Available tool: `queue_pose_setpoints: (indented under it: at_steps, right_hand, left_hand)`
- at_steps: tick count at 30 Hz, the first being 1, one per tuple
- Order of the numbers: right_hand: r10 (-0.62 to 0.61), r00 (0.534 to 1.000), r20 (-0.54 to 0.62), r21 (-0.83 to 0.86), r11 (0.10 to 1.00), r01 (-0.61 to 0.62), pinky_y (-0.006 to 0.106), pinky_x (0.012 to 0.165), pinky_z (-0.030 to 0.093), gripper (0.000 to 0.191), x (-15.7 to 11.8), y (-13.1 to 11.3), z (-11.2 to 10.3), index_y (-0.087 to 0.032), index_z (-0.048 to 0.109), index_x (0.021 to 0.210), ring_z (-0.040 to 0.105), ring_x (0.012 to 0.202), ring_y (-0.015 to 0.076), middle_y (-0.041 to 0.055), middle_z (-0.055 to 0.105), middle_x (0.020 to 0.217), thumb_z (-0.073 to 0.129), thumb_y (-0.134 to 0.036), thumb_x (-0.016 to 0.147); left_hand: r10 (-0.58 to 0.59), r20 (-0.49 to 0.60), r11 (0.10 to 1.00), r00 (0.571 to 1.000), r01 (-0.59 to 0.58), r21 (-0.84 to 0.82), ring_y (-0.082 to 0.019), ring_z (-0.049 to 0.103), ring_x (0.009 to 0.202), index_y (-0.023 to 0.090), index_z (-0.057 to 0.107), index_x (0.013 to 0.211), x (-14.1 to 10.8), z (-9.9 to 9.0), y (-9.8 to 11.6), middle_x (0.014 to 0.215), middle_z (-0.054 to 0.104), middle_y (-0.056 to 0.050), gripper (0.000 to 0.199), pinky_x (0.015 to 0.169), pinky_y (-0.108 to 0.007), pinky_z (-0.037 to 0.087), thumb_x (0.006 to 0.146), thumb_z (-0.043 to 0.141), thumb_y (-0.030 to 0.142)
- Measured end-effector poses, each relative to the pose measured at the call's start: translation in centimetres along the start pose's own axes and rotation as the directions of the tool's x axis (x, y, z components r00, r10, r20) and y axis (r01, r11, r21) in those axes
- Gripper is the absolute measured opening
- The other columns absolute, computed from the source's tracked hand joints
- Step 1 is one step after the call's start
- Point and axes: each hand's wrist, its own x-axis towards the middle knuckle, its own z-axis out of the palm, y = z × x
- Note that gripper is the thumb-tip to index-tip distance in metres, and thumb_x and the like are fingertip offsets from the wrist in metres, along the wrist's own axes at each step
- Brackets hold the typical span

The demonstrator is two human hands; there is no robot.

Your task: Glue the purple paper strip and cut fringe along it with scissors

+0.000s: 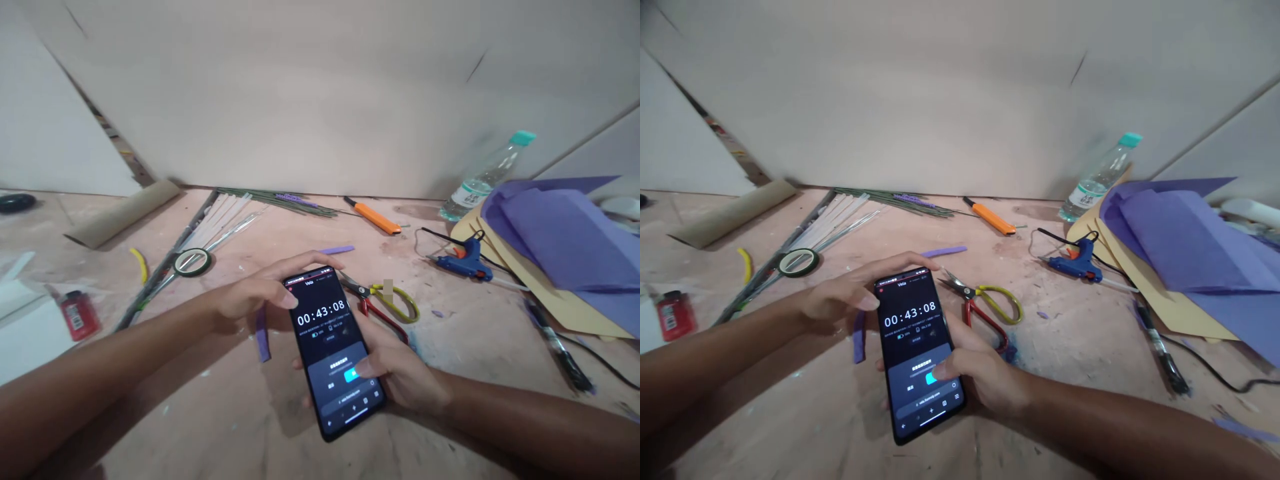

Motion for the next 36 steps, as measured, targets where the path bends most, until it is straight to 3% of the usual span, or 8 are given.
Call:
queue_pose_setpoints:
  at_steps: [5,10,13,17,20,26,33,36]
  right_hand:
    - [0.019,1.000,0.007,-0.007,1.000,-0.019,0.042,0.092,0.064,0.087,0.0,0.0,-0.1,-0.026,0.059,0.154,0.085,0.103,0.0281,0.0106,0.084,0.128,0.074,-0.010,0.070]
    - [-0.068,0.998,0.018,0.022,0.997,0.068,0.048,0.094,0.065,0.093,-0.5,0.9,-0.5,-0.030,0.042,0.170,0.086,0.107,0.0318,0.0133,0.082,0.135,0.080,-0.025,0.086]
    - [-0.132,0.990,-0.049,-0.011,0.991,0.131,0.045,0.099,0.064,0.087,-1.1,1.3,-0.2,-0.032,0.045,0.170,0.081,0.120,0.0303,0.0126,0.079,0.143,0.082,-0.024,0.092]
    - [-0.162,0.980,-0.114,0.001,0.987,0.164,0.039,0.094,0.064,0.077,-1.9,1.5,0.6,-0.030,0.050,0.166,0.083,0.113,0.0259,0.0125,0.083,0.137,0.082,-0.028,0.096]
    - [-0.183,0.976,-0.122,0.004,0.983,0.185,0.041,0.101,0.062,0.071,-2.1,1.6,0.8,-0.031,0.055,0.164,0.080,0.125,0.0281,0.0119,0.082,0.140,0.082,-0.032,0.098]
    - [-0.179,0.963,-0.199,-0.093,0.982,0.163,0.048,0.108,0.058,0.058,-1.8,1.7,0.5,-0.031,0.069,0.154,0.078,0.127,0.0333,0.0077,0.079,0.142,0.083,-0.038,0.098]
    - [-0.179,0.958,-0.223,-0.133,0.979,0.153,0.047,0.102,0.059,0.057,-1.8,2.1,0.0,-0.030,0.071,0.155,0.077,0.122,0.0332,0.0095,0.079,0.140,0.080,-0.047,0.102]
    - [-0.162,0.952,-0.259,-0.109,0.984,0.137,0.049,0.104,0.058,0.058,-1.8,2.2,0.1,-0.032,0.069,0.157,0.077,0.123,0.0336,0.0094,0.079,0.143,0.079,-0.051,0.102]
  left_hand:
    - [0.021,-0.032,1.000,0.999,-0.020,0.015,-0.035,0.079,0.105,0.027,0.070,0.143,0.4,0.0,-0.5,0.129,0.081,-0.012,0.066,0.079,-0.041,0.068,0.077,0.080,0.027]
    - [0.201,-0.121,0.950,0.972,-0.163,0.267,-0.041,0.072,0.127,0.024,0.071,0.145,0.8,-0.2,-0.9,0.141,0.078,-0.013,0.069,0.101,-0.050,0.061,0.077,0.078,0.031]
    - [0.275,-0.185,0.932,0.944,-0.215,0.291,-0.040,0.069,0.133,0.025,0.067,0.145,0.7,0.7,-1.8,0.143,0.077,-0.011,0.067,0.105,-0.049,0.058,0.080,0.080,0.030]
    - [0.232,-0.233,0.961,0.944,-0.186,0.204,-0.035,0.076,0.111,0.031,0.061,0.145,0.2,2.5,-2.8,0.139,0.078,-0.011,0.062,0.081,-0.041,0.062,0.086,0.079,0.035]
    - [0.229,-0.236,0.966,0.945,-0.190,0.176,-0.030,0.077,0.097,0.032,0.061,0.145,-0.1,3.3,-3.2,0.136,0.078,-0.009,0.061,0.071,-0.035,0.059,0.087,0.081,0.036]
    - [0.335,-0.160,0.930,0.929,-0.298,0.216,-0.035,0.073,0.128,0.026,0.064,0.142,0.4,3.1,-3.3,0.142,0.077,-0.010,0.053,0.099,-0.041,0.060,0.091,0.081,0.030]
    - [0.403,-0.194,0.863,0.894,-0.301,0.406,-0.035,0.070,0.133,0.026,0.071,0.139,0.4,2.6,-3.3,0.149,0.074,-0.010,0.045,0.100,-0.039,0.059,0.094,0.073,0.023]
    - [0.399,-0.187,0.882,0.898,-0.321,0.344,-0.036,0.071,0.132,0.027,0.071,0.140,0.4,2.8,-3.4,0.151,0.073,-0.010,0.046,0.099,-0.040,0.060,0.094,0.077,0.031]
